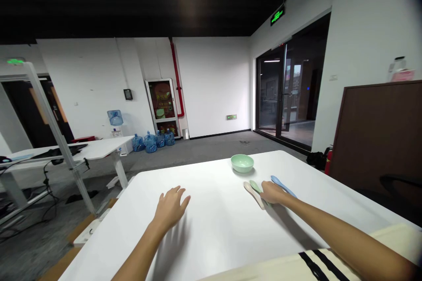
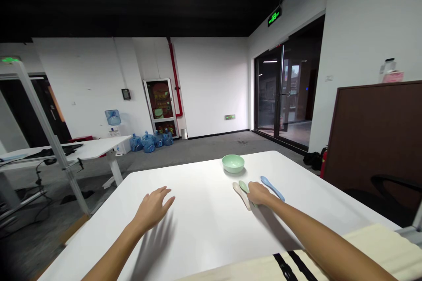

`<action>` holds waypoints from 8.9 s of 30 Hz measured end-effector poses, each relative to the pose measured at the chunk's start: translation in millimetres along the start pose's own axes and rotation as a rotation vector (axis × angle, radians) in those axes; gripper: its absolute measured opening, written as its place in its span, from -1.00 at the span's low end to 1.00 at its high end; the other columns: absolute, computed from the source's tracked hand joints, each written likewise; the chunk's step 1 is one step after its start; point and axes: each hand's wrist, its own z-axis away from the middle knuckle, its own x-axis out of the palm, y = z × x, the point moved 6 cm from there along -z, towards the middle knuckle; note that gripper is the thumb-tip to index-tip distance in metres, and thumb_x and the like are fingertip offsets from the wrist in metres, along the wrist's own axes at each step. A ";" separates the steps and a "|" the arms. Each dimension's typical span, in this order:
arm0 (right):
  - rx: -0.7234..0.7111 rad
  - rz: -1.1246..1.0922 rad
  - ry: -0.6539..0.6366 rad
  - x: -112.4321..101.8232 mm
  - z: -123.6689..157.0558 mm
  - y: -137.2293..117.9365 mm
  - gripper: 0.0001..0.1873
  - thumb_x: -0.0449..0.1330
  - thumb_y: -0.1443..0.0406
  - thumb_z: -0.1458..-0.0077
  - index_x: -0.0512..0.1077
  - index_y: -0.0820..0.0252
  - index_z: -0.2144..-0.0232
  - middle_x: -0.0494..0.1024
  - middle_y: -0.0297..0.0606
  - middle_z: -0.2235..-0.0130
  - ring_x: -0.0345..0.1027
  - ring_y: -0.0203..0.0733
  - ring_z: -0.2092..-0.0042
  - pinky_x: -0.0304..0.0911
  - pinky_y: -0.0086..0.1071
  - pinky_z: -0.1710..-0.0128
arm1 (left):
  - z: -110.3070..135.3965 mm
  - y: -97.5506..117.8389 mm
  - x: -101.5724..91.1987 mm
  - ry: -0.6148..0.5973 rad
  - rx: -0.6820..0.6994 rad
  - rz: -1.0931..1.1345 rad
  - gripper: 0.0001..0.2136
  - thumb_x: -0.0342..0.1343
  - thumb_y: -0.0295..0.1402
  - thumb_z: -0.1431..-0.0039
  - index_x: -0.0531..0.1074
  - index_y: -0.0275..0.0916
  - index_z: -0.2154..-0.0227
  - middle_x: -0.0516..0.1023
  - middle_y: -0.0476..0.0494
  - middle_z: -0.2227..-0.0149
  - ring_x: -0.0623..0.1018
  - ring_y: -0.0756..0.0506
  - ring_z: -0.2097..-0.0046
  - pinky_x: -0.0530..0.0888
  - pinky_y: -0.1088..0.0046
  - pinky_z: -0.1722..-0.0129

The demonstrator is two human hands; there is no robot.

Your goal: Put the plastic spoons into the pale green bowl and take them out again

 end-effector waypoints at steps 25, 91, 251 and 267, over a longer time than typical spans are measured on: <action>-0.236 -0.121 -0.082 -8.8 37.1 -160.4 -0.80 0.21 0.36 0.00 0.56 0.24 0.60 0.66 -0.10 0.42 0.56 -0.10 0.33 0.26 -0.35 0.34 | 4.6 1.9 -3.1 0.017 0.018 0.020 -0.52 -0.15 -0.11 -0.47 0.43 -0.16 -0.27 0.38 -0.32 -0.40 0.36 -0.30 -0.41 0.25 -0.11 -0.38; -0.256 -0.089 0.249 -39.6 36.0 -19.4 -0.27 0.01 -0.07 -0.35 0.25 0.15 -0.41 0.32 0.03 -0.42 0.29 0.19 -0.36 0.19 -0.10 -0.26 | 2.4 -0.7 -1.6 0.022 -0.003 0.020 -0.52 -0.15 -0.10 -0.45 0.44 -0.12 -0.27 0.38 -0.29 -0.41 0.39 -0.32 -0.39 0.22 -0.13 -0.38; -0.262 -0.146 0.245 -31.7 26.2 -23.8 -0.17 -0.01 -0.09 -0.35 0.14 0.24 -0.47 0.25 0.05 -0.45 0.14 0.17 -0.45 0.12 -0.03 -0.37 | 1.5 -1.7 -2.6 0.009 -0.008 0.004 -0.50 -0.15 -0.12 -0.46 0.43 -0.20 -0.28 0.38 -0.32 -0.40 0.39 -0.32 -0.40 0.24 -0.15 -0.38; -0.259 -0.126 0.212 -33.8 35.1 -25.2 -0.24 -0.05 -0.08 -0.35 0.20 0.18 -0.43 0.34 -0.01 -0.41 0.24 0.21 -0.39 0.21 -0.06 -0.30 | -0.8 -3.6 1.9 -0.002 -0.010 0.002 -0.49 -0.15 -0.10 -0.46 0.42 -0.20 -0.28 0.37 -0.32 -0.41 0.38 -0.32 -0.40 0.25 -0.14 -0.38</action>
